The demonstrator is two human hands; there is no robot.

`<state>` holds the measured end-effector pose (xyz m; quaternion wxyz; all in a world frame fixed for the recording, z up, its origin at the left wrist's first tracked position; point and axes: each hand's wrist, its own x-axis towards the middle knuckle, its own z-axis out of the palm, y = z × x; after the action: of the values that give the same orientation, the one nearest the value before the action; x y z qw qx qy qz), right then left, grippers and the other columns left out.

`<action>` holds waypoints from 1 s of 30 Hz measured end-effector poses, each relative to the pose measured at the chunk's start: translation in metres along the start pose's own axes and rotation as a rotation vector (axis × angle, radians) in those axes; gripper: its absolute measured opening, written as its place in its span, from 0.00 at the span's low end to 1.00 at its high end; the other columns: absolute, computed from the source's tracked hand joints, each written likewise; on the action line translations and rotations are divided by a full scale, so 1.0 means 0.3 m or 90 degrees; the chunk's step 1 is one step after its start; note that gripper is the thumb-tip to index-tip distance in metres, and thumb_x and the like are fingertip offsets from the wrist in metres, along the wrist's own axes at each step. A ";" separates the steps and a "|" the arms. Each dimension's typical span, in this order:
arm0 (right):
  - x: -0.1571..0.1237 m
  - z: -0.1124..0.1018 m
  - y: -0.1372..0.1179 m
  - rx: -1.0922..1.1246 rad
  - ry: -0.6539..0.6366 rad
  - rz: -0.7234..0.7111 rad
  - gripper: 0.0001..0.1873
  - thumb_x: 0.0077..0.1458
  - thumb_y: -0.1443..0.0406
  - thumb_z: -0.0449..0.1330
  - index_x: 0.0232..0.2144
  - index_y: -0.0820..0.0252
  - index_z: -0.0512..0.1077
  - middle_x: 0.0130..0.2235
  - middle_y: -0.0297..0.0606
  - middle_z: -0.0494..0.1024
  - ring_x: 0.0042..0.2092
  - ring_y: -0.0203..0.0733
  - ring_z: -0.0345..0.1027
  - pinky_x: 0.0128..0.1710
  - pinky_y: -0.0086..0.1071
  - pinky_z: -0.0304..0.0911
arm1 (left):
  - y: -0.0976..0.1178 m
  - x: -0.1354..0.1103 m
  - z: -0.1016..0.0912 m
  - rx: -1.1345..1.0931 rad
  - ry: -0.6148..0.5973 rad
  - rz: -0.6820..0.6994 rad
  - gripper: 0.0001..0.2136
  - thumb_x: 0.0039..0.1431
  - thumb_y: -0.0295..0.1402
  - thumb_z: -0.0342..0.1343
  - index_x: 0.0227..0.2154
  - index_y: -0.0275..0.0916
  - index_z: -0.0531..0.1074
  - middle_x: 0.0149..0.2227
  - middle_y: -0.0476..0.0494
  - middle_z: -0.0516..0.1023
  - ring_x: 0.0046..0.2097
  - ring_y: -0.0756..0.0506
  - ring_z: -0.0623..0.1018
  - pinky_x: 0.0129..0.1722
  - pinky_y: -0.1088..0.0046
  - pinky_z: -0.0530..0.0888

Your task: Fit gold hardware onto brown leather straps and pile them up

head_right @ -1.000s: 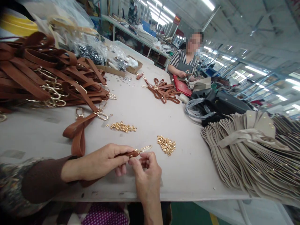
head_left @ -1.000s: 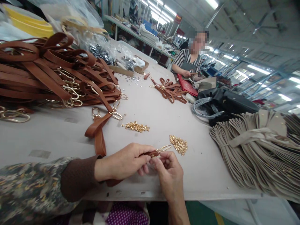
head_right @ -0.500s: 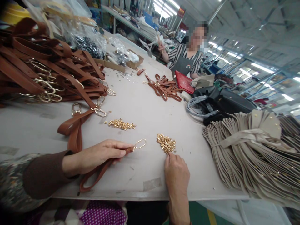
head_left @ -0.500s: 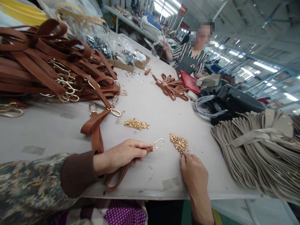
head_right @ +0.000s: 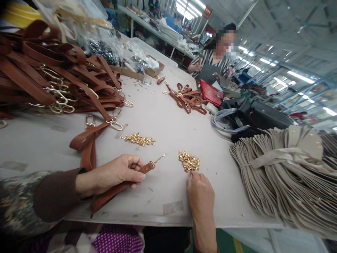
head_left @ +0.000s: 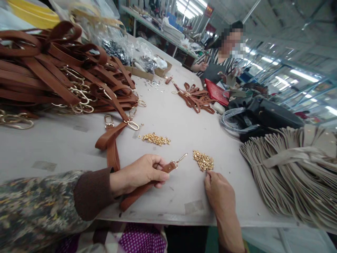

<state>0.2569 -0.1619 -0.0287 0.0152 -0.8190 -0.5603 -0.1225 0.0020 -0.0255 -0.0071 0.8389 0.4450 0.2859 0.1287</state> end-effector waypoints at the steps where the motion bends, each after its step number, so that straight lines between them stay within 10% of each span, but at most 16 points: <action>1: 0.004 -0.001 0.003 0.005 0.005 0.003 0.13 0.60 0.67 0.50 0.37 0.65 0.74 0.33 0.46 0.78 0.35 0.47 0.71 0.36 0.36 0.61 | -0.001 -0.002 0.001 0.009 -0.001 0.007 0.13 0.42 0.32 0.66 0.27 0.35 0.68 0.22 0.54 0.70 0.24 0.54 0.68 0.24 0.79 0.66; 5: 0.004 -0.022 -0.015 0.092 0.061 0.007 0.14 0.60 0.64 0.50 0.34 0.62 0.74 0.32 0.41 0.79 0.32 0.42 0.73 0.32 0.32 0.64 | -0.009 0.002 0.006 0.056 0.011 0.017 0.10 0.45 0.35 0.61 0.27 0.35 0.69 0.21 0.54 0.69 0.23 0.53 0.67 0.23 0.78 0.66; 13: -0.070 -0.091 -0.282 0.694 0.074 0.108 0.12 0.55 0.58 0.61 0.35 0.61 0.76 0.29 0.36 0.78 0.29 0.37 0.72 0.30 0.27 0.68 | -0.009 0.000 0.013 0.113 0.019 0.060 0.08 0.46 0.33 0.57 0.30 0.34 0.70 0.22 0.54 0.67 0.23 0.53 0.66 0.23 0.78 0.66; 30: -0.060 -0.073 -0.375 0.637 0.126 -0.098 0.06 0.59 0.68 0.59 0.38 0.55 0.74 0.36 0.32 0.77 0.37 0.35 0.71 0.38 0.26 0.65 | -0.024 -0.002 0.009 0.156 0.035 0.077 0.08 0.46 0.31 0.56 0.31 0.33 0.73 0.25 0.51 0.70 0.23 0.53 0.67 0.23 0.78 0.65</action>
<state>0.1429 -0.1402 -0.0240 0.4490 -0.6523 -0.6050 0.0832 0.0028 -0.0317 -0.0116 0.7607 0.5570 0.2949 0.1554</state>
